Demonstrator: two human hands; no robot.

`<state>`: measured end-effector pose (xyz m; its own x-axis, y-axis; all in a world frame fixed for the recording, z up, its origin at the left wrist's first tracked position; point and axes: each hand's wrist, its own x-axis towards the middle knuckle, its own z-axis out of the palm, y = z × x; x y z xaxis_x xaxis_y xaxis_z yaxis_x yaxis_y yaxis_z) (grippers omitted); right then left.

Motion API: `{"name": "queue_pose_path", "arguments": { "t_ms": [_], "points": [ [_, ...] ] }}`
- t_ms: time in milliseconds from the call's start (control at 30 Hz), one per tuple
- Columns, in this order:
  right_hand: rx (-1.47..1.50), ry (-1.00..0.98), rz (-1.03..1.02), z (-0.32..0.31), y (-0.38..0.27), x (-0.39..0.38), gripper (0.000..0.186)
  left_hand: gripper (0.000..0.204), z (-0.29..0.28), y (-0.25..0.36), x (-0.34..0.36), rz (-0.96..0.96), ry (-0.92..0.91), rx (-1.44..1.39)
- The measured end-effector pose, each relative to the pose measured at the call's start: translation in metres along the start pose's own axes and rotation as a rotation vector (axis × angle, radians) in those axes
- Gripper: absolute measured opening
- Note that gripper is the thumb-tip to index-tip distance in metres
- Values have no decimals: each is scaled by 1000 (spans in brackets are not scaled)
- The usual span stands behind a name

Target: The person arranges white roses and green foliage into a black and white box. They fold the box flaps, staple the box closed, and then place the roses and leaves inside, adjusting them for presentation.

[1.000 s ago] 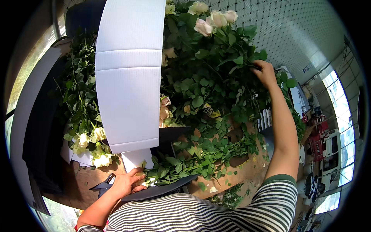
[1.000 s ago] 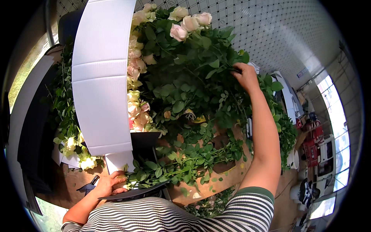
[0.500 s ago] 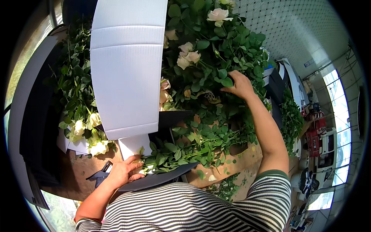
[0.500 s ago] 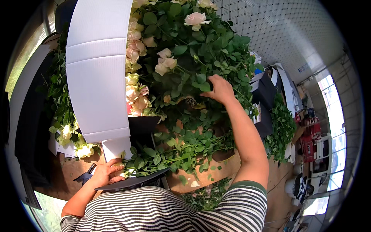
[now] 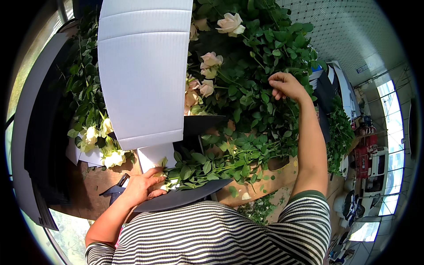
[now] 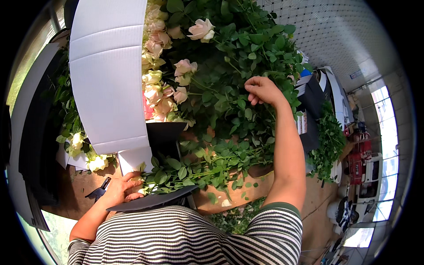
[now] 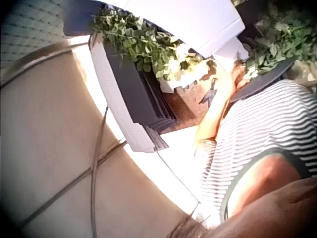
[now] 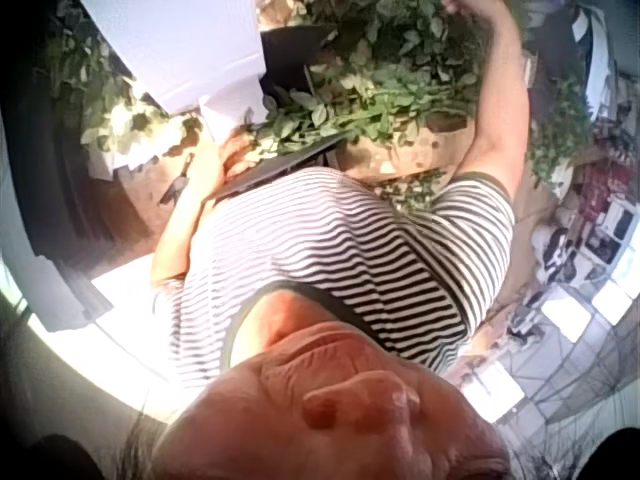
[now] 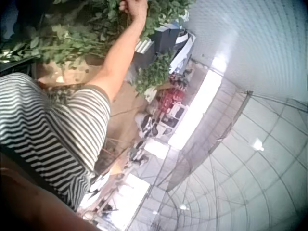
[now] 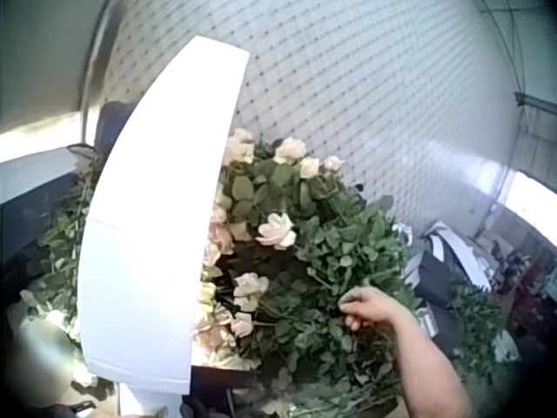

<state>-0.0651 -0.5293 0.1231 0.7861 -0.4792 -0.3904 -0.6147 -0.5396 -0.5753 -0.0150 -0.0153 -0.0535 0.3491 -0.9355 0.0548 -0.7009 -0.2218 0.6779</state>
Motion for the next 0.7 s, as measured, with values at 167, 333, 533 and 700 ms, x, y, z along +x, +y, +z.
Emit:
{"name": "queue_pose_path", "arguments": {
  "t_ms": [167, 333, 533, 700],
  "points": [
    [80, 121, -504, 59, 12, 16, 37, 39, 0, 1, -3, -49, -16, -18],
    [-666, 338, -337, 99, 22, 18, 38, 39, -3, 3, -3, -43, -4, -40],
    [187, 205, -343, 34, 3, -16, 21, 41, 2, -1, -3, -68, -15, -71],
    [90, 529, -531, 37, -3, -25, 24, 41, 2, -2, -1, -20, 10, -67]
  ]
}}
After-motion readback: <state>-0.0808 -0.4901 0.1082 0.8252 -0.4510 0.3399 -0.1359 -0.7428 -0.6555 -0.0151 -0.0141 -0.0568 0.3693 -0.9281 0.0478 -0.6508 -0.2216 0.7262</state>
